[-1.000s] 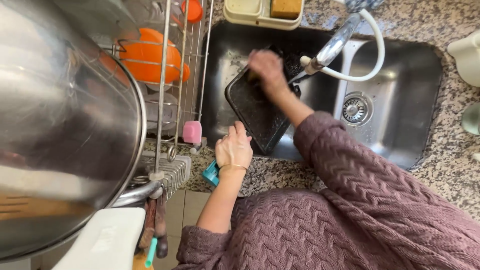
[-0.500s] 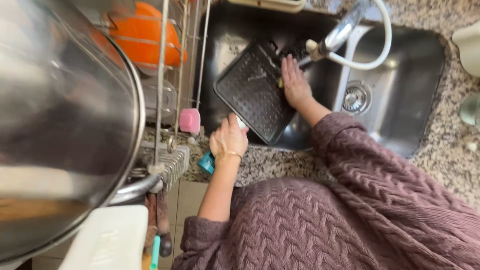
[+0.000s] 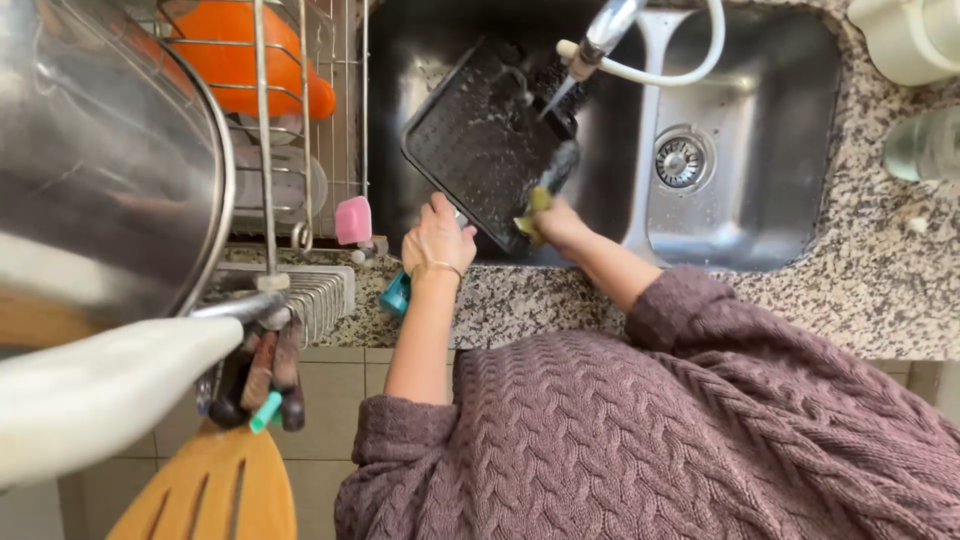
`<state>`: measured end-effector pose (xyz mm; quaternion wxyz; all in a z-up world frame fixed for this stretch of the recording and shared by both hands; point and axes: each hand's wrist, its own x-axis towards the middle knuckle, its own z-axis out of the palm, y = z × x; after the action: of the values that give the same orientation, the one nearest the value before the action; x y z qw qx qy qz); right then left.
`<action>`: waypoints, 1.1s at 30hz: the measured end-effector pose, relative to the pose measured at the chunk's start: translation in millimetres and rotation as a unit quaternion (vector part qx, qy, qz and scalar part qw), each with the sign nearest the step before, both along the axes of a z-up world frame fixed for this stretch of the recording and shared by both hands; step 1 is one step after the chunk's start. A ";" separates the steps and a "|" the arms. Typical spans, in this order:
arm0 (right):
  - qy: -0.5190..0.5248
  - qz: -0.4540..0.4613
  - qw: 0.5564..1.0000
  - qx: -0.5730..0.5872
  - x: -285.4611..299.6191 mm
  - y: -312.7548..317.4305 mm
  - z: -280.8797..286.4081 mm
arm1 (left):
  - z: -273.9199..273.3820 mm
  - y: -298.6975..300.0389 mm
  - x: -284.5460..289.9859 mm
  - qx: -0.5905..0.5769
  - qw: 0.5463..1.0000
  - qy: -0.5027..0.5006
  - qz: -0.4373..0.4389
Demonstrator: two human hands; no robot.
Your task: Washing a pan and a glass bowl in a kitchen sink.
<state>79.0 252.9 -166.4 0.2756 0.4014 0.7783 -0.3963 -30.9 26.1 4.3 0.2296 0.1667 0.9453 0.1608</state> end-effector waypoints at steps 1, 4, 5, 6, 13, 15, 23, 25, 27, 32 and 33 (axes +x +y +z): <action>0.092 -0.172 0.968 -0.155 8.1 9.3 -13.7 | 4.5 3.5 -5.2 -0.010 1.000 -0.018 -0.006; 0.169 -0.395 0.838 -0.335 16.5 24.1 2.6 | 6.5 5.5 -6.8 -0.043 0.998 -0.050 -0.020; 0.156 -0.453 0.798 -0.366 11.0 28.9 17.9 | 5.8 5.9 -9.2 -0.064 0.996 -0.064 -0.023; 0.161 -0.450 0.797 -0.369 12.1 30.1 48.4 | 10.3 8.8 -12.3 -0.064 0.996 -0.057 -0.023; 0.446 -0.260 0.809 -0.282 17.6 39.7 210.9 | 51.0 9.7 -24.9 -0.075 0.984 -0.092 -0.135; 0.524 -0.175 0.797 -0.245 10.8 39.0 220.5 | 51.5 11.2 -30.7 -0.075 0.976 -0.112 -0.169; 0.539 0.273 0.771 0.202 -68.6 -43.7 212.2 | 19.2 3.4 -29.8 0.034 0.948 -0.260 -0.181; 0.549 0.326 0.732 0.236 -90.5 -47.8 200.3 | 15.2 1.8 -27.0 0.043 0.955 -0.243 -0.166; 0.556 0.376 0.690 0.271 -113.4 -44.5 180.1 | 22.8 1.1 -27.0 0.052 0.961 -0.225 -0.154; 0.443 0.168 0.852 0.224 -175.0 6.4 98.2 | 34.4 4.2 -34.3 0.033 0.958 -0.276 -0.065; 0.440 0.168 0.854 0.221 -182.8 24.6 82.6 | 33.8 3.3 -36.0 0.031 0.957 -0.281 -0.064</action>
<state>-103.9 277.5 -83.8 -0.1288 0.0990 0.9411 -0.2966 -66.9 29.3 38.1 0.4900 0.1819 0.8248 0.2155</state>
